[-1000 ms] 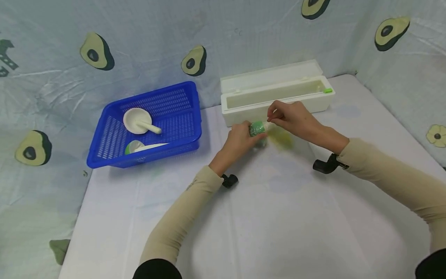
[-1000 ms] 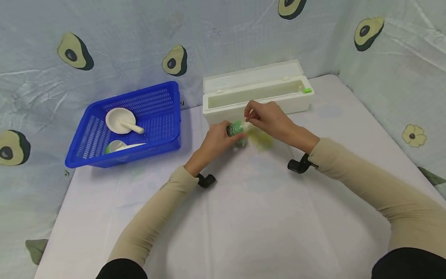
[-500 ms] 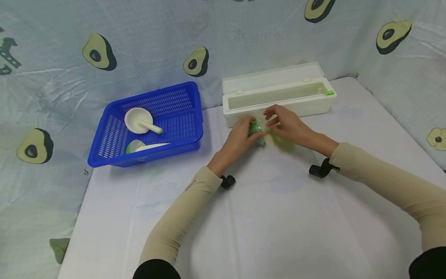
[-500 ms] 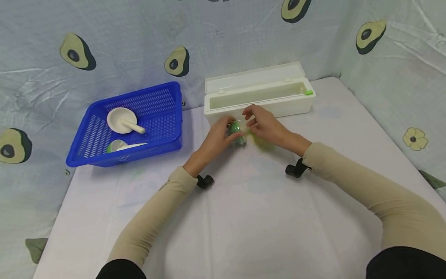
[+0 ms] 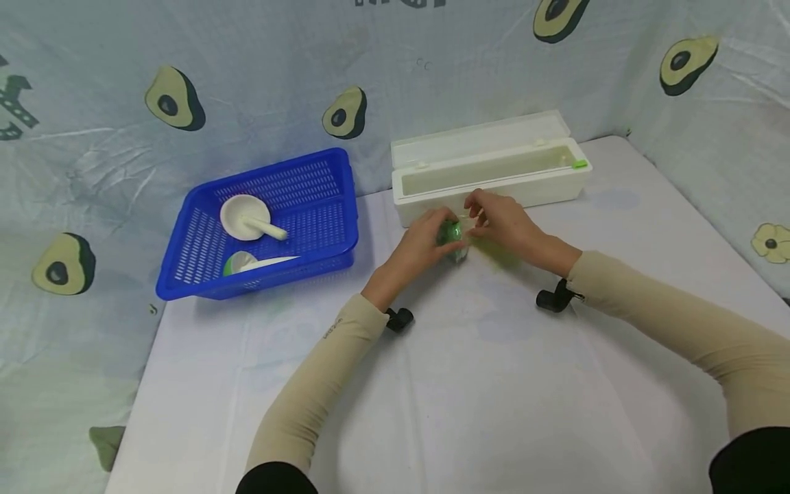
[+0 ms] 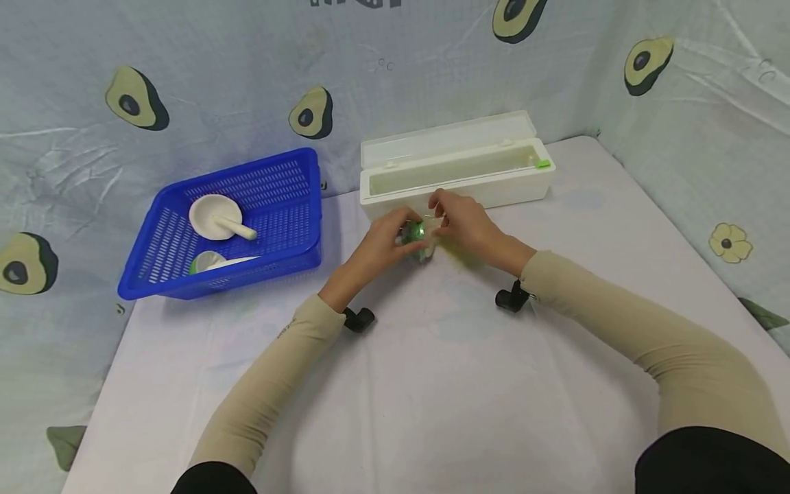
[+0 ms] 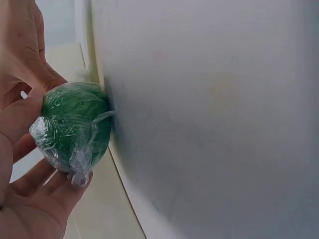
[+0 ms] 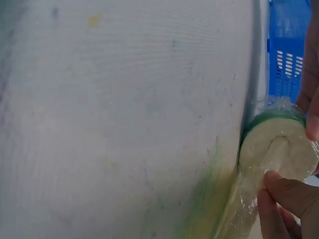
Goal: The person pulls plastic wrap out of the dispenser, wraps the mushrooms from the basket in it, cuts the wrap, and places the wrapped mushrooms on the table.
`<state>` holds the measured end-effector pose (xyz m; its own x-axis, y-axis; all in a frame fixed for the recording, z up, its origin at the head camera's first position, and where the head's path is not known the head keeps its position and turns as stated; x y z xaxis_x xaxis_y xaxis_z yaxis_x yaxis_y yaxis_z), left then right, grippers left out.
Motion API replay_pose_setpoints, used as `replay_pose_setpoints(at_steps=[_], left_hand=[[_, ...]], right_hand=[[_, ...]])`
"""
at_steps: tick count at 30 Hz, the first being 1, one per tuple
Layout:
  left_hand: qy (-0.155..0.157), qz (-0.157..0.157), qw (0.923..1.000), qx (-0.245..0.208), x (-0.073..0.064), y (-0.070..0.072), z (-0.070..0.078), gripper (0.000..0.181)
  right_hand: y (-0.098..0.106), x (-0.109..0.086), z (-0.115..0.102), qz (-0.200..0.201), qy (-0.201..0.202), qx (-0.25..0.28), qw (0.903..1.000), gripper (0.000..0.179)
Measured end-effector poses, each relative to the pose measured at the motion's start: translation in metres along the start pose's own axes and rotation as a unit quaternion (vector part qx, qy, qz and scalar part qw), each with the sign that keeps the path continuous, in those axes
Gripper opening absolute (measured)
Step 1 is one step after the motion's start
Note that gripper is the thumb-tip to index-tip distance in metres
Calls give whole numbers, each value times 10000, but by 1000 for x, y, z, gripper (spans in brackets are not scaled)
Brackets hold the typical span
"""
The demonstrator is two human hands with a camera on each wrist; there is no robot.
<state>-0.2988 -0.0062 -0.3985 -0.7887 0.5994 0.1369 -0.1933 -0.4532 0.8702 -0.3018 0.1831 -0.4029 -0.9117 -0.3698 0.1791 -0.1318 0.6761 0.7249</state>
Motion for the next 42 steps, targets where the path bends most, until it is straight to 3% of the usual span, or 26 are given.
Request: replay_pose_setpoints(at_steps=[5,9,13,21,26,32,35,38,42], left_hand=[[-352,-11,9991,-226,-3,3,-1,40],[-539,-75,9974,-469,-5,3,-3,39],[-615,-140,9961,-624,-6,4,-2,37],[-512,-144,9960,-712,-6,6,-2,37],[-639,-146,9963,-548,-4,5,0,38],[-441,-80,9980,-438,-2,4,2,36],[-321,-92,9983,-470,-1,4,3,34],[-131,-83,9987,-491,0,5,2,37],[269,-164,9973,-664,0,5,-3,55]], right_hand=[[5,-2,-3,-219,-103,-414,9988,68],[9,-4,-4,-499,-99,-507,9974,53],[12,-6,-3,-654,-182,-205,9975,34],[23,-10,-7,-744,-313,449,9957,16],[23,-8,-8,-832,-683,647,9921,20],[20,-11,-13,-817,-780,924,9893,22],[19,-14,-13,-701,-619,876,9918,20],[17,-16,-13,-533,-90,671,9963,16],[12,-17,-15,-508,587,329,9964,17]])
Point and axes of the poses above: each hand's wrist, its own x-axis towards the middle knuckle, its own y-axis out of the back of the hand, z = x × y, the point moved 2 cm from there along x, towards the middle knuckle, and after that the axes turned 6 degrees about x, right-handed, at the moved point
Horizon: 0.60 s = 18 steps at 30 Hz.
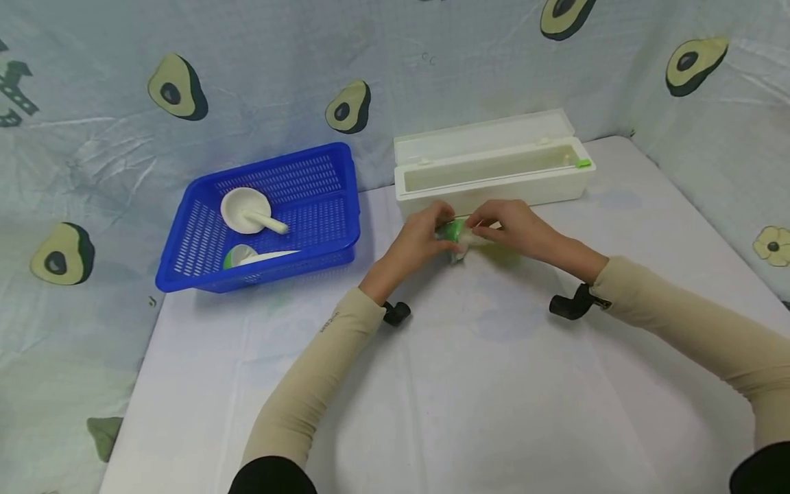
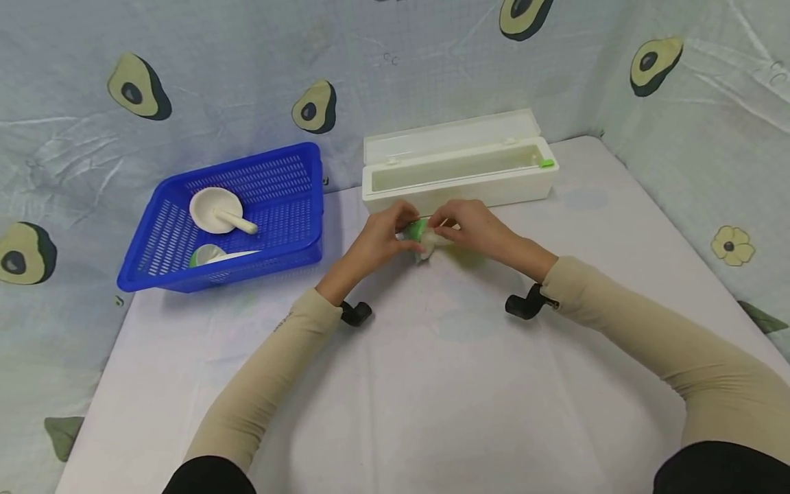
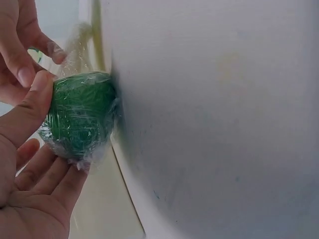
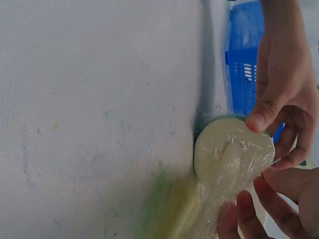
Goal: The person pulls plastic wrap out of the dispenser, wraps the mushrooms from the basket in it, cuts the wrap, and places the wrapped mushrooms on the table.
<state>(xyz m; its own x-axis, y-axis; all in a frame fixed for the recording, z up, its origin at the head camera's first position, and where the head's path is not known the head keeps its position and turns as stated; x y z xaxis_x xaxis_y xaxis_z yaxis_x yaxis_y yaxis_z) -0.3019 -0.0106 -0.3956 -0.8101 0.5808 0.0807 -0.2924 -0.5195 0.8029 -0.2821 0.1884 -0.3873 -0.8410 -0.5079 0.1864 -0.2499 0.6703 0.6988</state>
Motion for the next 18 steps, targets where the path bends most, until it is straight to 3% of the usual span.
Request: replay_pose_setpoints(at_steps=[3,6,9,15,18], left_hand=[[41,-69,10000,-27,2,2,-4,67],[-153,-142,9996,172,4,3,-6,64],[-207,-236,9990,303,3,4,-8,58],[-353,-376,9979,402,1,5,-7,54],[-378,-437,9972,485,1,6,-6,54]], right_hand=[[-6,0,-7,-238,472,-591,9969,23],[-11,-1,-13,-494,1097,-1279,9845,33],[-9,-2,-15,-736,1322,-1357,9791,36],[23,-1,-6,-236,424,-1070,9931,35],[32,0,1,-523,-35,-1295,9902,38]])
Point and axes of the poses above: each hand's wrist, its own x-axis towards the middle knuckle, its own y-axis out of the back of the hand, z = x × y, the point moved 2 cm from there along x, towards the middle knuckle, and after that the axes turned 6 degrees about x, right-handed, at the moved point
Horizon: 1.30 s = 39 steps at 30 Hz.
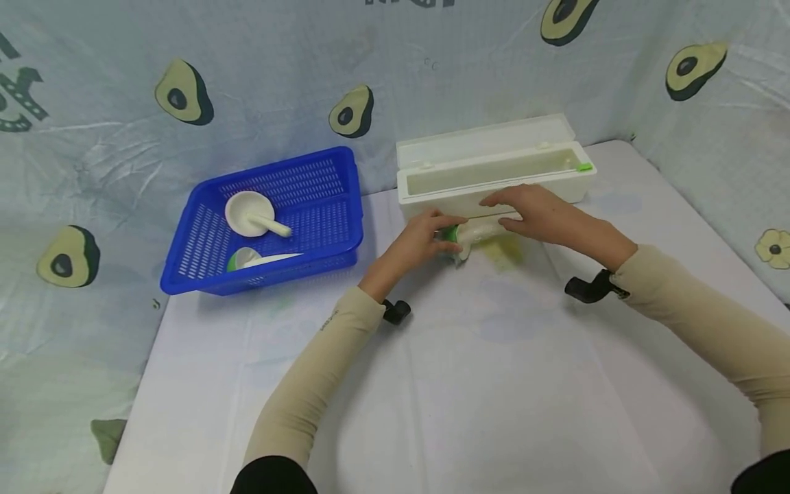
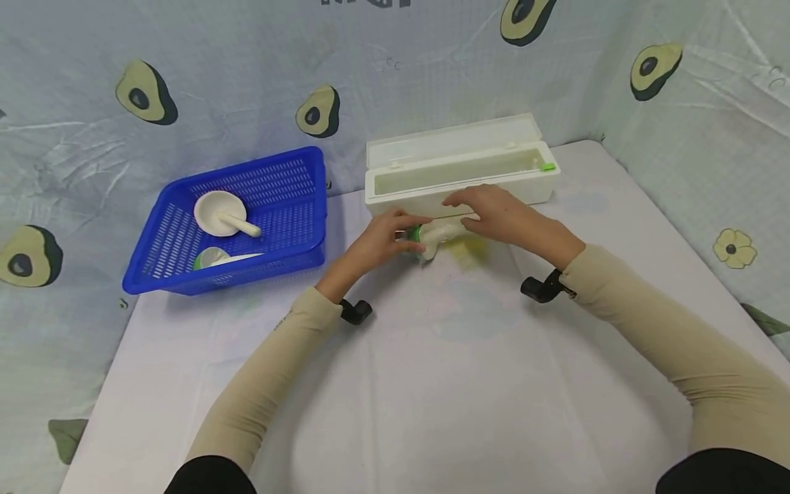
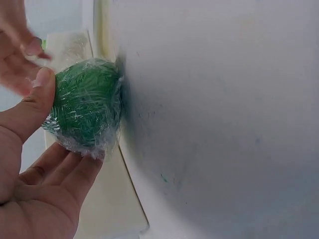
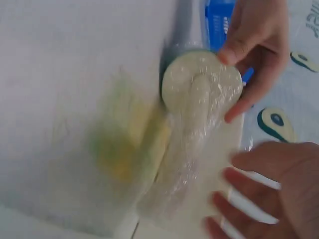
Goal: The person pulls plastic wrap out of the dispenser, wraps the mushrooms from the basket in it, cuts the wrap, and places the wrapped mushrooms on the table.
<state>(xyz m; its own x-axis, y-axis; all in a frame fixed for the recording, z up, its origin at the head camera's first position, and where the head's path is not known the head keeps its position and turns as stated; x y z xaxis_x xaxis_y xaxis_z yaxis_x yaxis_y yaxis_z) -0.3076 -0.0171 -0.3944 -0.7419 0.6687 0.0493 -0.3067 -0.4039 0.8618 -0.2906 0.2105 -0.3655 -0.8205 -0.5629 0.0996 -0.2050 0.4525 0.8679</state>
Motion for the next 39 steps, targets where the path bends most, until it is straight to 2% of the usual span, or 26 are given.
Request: replay_pose_setpoints(at_steps=[2,4,6,9,12,17,21,24,27,31,33,35,37,39], left_hand=[[48,-27,10000,26,0,0,0,54],[66,-47,9999,85,1,0,-1,53],[53,-65,9999,138,1,0,-1,53],[23,-80,9998,195,2,-1,1,53],[15,-133,9995,302,4,-2,4,54],[-185,-317,9964,765,5,-6,11,46],[-449,-437,9896,1299,5,-6,18,33],[-500,-557,9853,1536,7,-5,22,32],[-460,-658,9835,1624,10,-5,24,33],[-413,-660,9825,1693,13,-5,26,32],[-367,-643,9828,1692,15,-6,27,32],[-284,-649,9832,1684,15,-7,27,31],[-213,-640,9829,1715,16,-7,27,31],[-166,-624,9833,1700,16,-6,27,32]], right_hand=[[-2,-1,5,-354,-75,-120,9993,42],[-8,-3,7,-483,-17,-213,9986,39],[-13,-4,7,-247,111,-206,9994,30],[-17,-5,4,316,193,-148,9992,16],[-19,-5,2,684,43,-98,9976,12],[-22,-8,2,870,-435,16,9953,13],[-24,-14,3,1086,-664,428,9909,13],[-25,-17,3,1264,-817,797,9854,14],[-26,-18,3,1371,-1035,1164,9782,17],[-30,-19,4,1537,-1397,1785,9618,21],[-32,-20,5,1554,-1426,1904,9588,21],[-35,-22,6,1462,-1261,1852,9635,18],[-38,-21,6,1197,-915,1549,9764,15],[-40,-20,6,805,-334,978,9914,12]])
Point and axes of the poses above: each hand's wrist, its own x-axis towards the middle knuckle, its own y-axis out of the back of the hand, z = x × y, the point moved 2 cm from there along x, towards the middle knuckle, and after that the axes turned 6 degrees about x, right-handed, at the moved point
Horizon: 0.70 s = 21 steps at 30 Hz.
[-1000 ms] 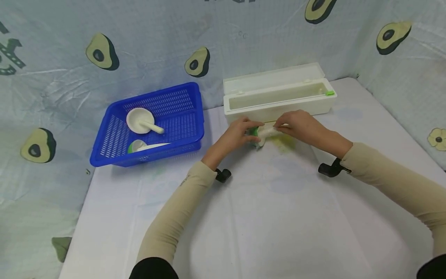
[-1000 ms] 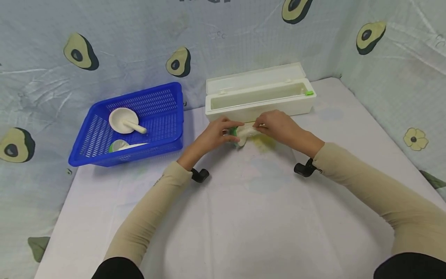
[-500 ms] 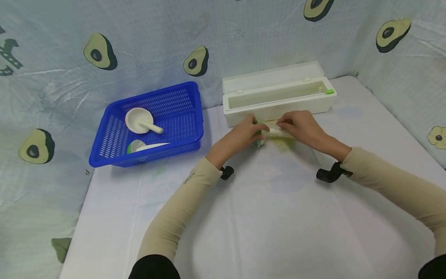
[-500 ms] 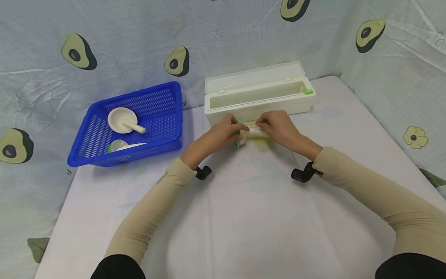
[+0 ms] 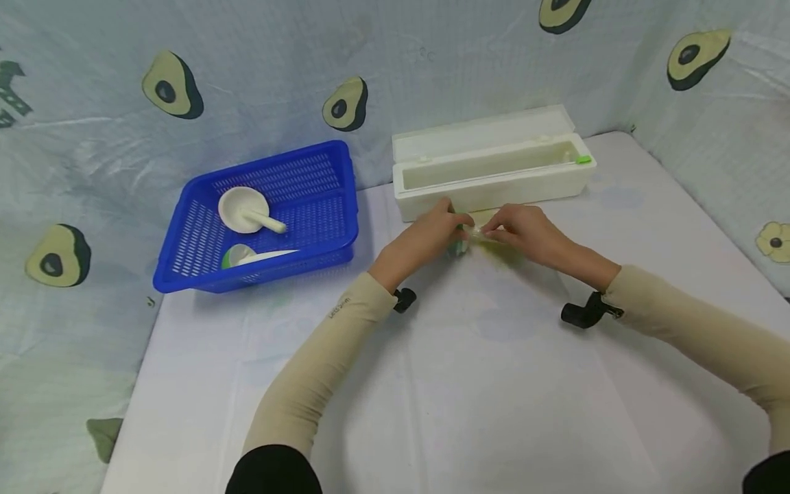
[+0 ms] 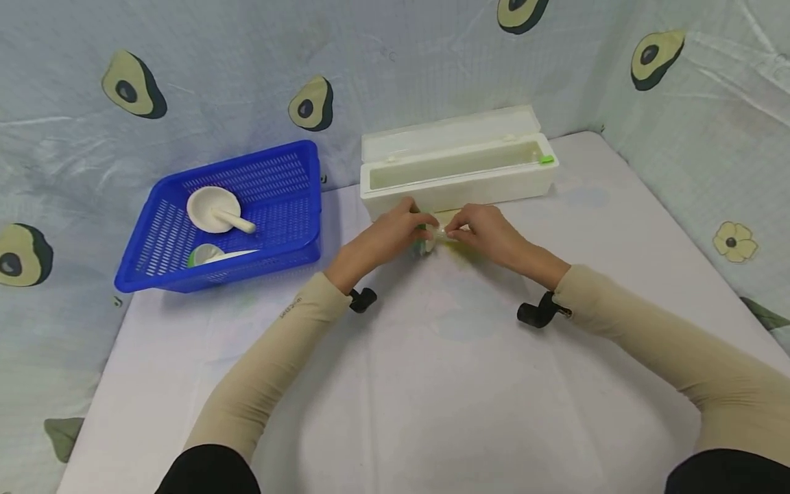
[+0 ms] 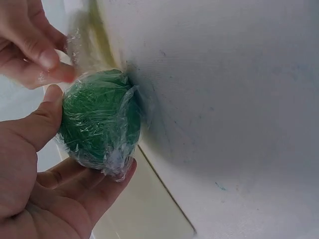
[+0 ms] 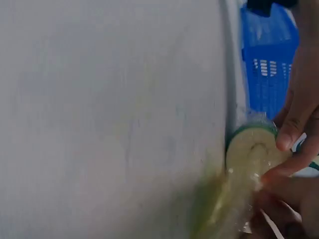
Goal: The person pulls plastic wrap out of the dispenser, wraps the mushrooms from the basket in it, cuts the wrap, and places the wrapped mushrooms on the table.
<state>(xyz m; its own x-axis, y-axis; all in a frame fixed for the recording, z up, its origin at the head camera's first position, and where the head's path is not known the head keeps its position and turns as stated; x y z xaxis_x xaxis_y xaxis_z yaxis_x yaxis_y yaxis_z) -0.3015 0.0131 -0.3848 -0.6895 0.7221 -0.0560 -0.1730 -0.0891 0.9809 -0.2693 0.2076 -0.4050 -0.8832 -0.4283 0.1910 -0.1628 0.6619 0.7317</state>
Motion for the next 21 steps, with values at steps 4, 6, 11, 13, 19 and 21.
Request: replay_pose_setpoints(at_steps=[4,6,11,13,19,21], left_hand=[[-8,62,9999,-125,2,1,-1,36],[-1,49,9996,-286,3,0,-2,40],[200,-83,9970,-745,4,-1,-5,51],[264,-151,9958,-858,4,-2,-5,53],[402,-105,9940,-1013,3,-2,-6,57],[415,-43,9938,-1032,3,0,-7,56]], right_hand=[[-7,4,-1,-544,965,-904,9897,12],[-8,6,-1,-558,1005,-1011,9882,11],[-1,16,3,-359,208,-465,9981,4],[0,20,5,-380,1,-307,9988,4],[-4,26,4,-531,-247,-486,9971,13],[-6,28,5,-503,-307,-579,9966,18]])
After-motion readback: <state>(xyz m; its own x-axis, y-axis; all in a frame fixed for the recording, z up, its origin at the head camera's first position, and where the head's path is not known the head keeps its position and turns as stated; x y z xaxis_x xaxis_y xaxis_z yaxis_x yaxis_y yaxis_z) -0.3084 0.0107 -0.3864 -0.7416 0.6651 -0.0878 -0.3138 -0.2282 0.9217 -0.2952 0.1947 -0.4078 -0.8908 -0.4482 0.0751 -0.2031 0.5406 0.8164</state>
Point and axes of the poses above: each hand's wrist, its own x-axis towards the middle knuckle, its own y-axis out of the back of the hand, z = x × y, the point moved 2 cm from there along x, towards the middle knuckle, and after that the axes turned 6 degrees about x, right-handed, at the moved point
